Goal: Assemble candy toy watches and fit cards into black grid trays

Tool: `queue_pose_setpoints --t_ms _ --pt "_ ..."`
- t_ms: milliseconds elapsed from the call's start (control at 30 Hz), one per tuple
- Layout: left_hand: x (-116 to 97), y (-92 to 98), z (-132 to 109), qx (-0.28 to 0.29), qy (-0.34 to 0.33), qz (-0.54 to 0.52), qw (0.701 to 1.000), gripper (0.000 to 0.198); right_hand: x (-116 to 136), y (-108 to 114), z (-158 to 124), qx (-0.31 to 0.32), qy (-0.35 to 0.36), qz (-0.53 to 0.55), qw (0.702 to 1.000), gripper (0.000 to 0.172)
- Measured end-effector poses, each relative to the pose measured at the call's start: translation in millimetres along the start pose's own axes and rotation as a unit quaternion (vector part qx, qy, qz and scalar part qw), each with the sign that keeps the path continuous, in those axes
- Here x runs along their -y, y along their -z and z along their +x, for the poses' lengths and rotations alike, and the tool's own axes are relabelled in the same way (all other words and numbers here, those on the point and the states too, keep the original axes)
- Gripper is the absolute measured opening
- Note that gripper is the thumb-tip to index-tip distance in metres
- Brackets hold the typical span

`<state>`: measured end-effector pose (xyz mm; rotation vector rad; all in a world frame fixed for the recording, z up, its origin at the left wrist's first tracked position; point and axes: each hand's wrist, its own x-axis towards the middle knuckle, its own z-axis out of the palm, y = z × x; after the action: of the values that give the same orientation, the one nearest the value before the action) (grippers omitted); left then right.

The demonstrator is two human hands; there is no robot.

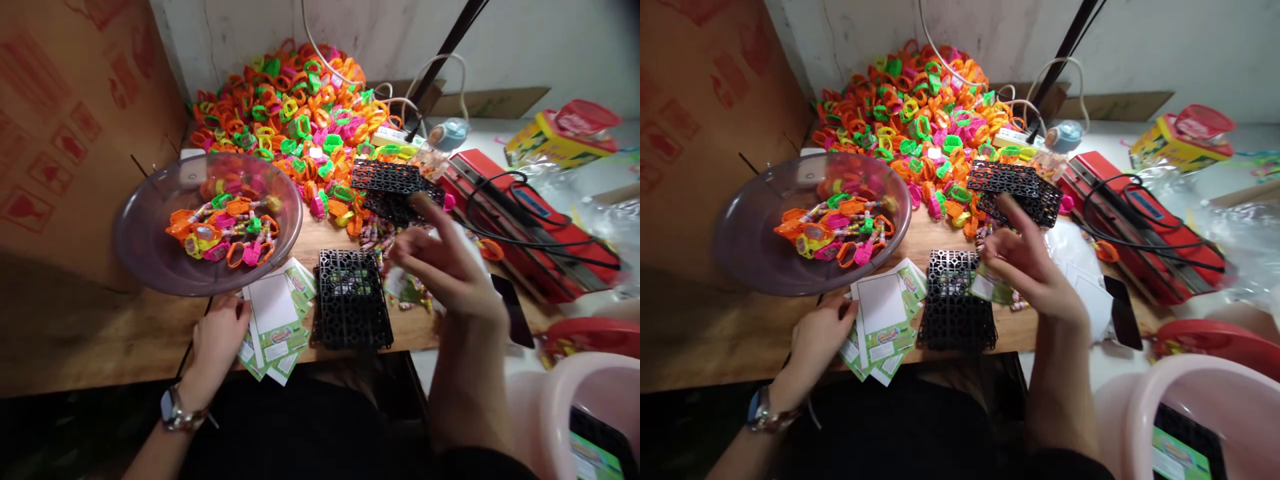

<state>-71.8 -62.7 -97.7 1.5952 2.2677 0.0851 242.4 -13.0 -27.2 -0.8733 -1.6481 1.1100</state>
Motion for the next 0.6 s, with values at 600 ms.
queue_pose_setpoints --t_ms 600 --pt "-84.3 -71.9 -56.0 -0.150 -0.548 0.079 0.819 0.063 -67.6 -33.6 50.3 0.270 -0.072 -0.248 0.927 0.092"
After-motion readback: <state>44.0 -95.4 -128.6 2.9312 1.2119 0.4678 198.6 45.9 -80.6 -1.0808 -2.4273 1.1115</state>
